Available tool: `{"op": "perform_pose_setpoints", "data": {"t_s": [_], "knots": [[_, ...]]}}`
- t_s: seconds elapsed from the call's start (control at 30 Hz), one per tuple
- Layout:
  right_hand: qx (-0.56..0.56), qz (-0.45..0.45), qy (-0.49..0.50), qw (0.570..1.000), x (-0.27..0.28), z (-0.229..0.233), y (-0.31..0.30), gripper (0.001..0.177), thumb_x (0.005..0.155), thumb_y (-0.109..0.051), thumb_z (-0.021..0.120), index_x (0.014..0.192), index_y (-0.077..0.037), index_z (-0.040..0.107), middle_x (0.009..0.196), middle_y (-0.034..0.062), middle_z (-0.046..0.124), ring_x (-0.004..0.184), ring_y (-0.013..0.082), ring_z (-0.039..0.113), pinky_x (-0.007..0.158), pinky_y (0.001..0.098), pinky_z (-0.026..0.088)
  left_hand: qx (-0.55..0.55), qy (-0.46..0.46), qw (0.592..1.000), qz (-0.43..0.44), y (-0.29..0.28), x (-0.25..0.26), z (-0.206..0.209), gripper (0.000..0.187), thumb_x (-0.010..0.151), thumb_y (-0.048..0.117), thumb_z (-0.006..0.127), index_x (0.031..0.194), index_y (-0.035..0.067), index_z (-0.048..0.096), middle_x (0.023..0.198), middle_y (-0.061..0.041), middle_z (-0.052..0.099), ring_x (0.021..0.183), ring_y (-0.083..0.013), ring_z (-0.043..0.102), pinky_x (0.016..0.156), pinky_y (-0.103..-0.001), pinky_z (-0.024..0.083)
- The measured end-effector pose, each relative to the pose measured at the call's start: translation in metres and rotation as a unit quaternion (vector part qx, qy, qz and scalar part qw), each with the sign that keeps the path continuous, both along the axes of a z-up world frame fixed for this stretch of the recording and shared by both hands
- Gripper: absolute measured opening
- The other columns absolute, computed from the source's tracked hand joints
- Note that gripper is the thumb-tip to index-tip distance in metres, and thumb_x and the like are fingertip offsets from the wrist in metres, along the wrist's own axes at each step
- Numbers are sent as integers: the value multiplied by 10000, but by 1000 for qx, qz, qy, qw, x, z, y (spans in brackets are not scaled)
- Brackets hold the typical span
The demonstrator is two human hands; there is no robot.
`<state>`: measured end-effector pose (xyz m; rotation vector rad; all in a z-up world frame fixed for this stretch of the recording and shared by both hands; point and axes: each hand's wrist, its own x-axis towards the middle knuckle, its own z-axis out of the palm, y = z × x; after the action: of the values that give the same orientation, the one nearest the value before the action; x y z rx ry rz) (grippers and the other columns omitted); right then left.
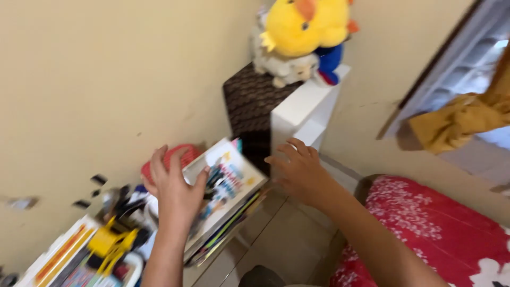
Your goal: Tidying up a bed and organizing various toys and children's books on a desk.
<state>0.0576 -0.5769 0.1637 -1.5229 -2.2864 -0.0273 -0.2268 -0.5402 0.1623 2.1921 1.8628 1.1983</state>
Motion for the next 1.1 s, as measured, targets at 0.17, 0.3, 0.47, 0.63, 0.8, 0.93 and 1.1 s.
{"op": "perform_pose_setpoints", "data": {"t_s": [0.17, 0.3, 0.47, 0.63, 0.8, 0.93, 1.1], "knots": [[12, -74, -10, 997, 86, 0, 13, 589, 763, -227, 802, 1318, -206, 608, 1430, 149, 473, 1415, 411, 324, 1059, 598, 328, -1, 43, 996, -83, 45, 83, 37, 628, 773, 339, 821, 1329, 167, 583, 1502, -210, 391, 1416, -393, 364, 1095, -787, 165], [24, -116, -6, 993, 135, 9, 39, 607, 759, -235, 805, 1330, -209, 601, 1447, 151, 451, 1417, 414, 311, 1066, 604, 306, 17, 76, 988, -133, 96, 137, 52, 654, 769, 362, 822, 1337, 160, 570, 1464, -205, 419, 1417, -389, 369, 1092, -772, 199], [48, -147, -36, 987, 185, 17, 104, 647, 758, -237, 804, 1362, -210, 573, 1469, 165, 434, 1423, 403, 308, 1070, 605, 305, 10, 78, 987, -140, 174, 196, 57, 703, 762, 367, 825, 1371, 157, 543, 1471, -203, 414, 1406, -395, 364, 1079, -763, 214], [74, -134, -61, 986, 226, 30, 197, 725, 757, -245, 812, 1417, -204, 514, 1494, 200, 397, 1415, 416, 299, 1045, 622, 307, 17, 64, 986, -150, 267, 246, 42, 801, 751, 384, 839, 1421, 101, 502, 1464, -227, 413, 1399, -399, 379, 1105, -638, 326], [83, -109, -73, 988, 257, 25, 289, 747, 817, -247, 777, 1486, -247, 445, 1531, 190, 333, 1435, 418, 293, 1040, 642, 321, -96, -36, 983, -154, 334, 286, 59, 975, 715, 375, 871, 1510, 143, 356, 1501, -253, 396, 1320, -418, 469, 1042, -509, 467], [133, -69, -68, 986, 272, 34, 345, 771, 828, -206, 749, 1518, -265, 409, 1571, 204, 263, 1437, 453, 279, 1050, 661, 321, -159, -150, 966, -138, 419, 310, 16, 1198, 727, 365, 969, 1553, 96, 145, 1457, -334, 349, 1309, -448, 438, 1045, -503, 447], [67, -44, -119, 990, 290, 47, 423, 1088, 712, -153, 799, 1618, -308, 216, 1688, 143, 147, 1519, 436, 200, 1110, 668, 276, -303, -452, 835, -80, 431, 336, 39, 1135, 752, 276, 798, 1590, 139, 44, 1388, -239, 521, 1097, -325, 671, 828, -475, 593]]}}
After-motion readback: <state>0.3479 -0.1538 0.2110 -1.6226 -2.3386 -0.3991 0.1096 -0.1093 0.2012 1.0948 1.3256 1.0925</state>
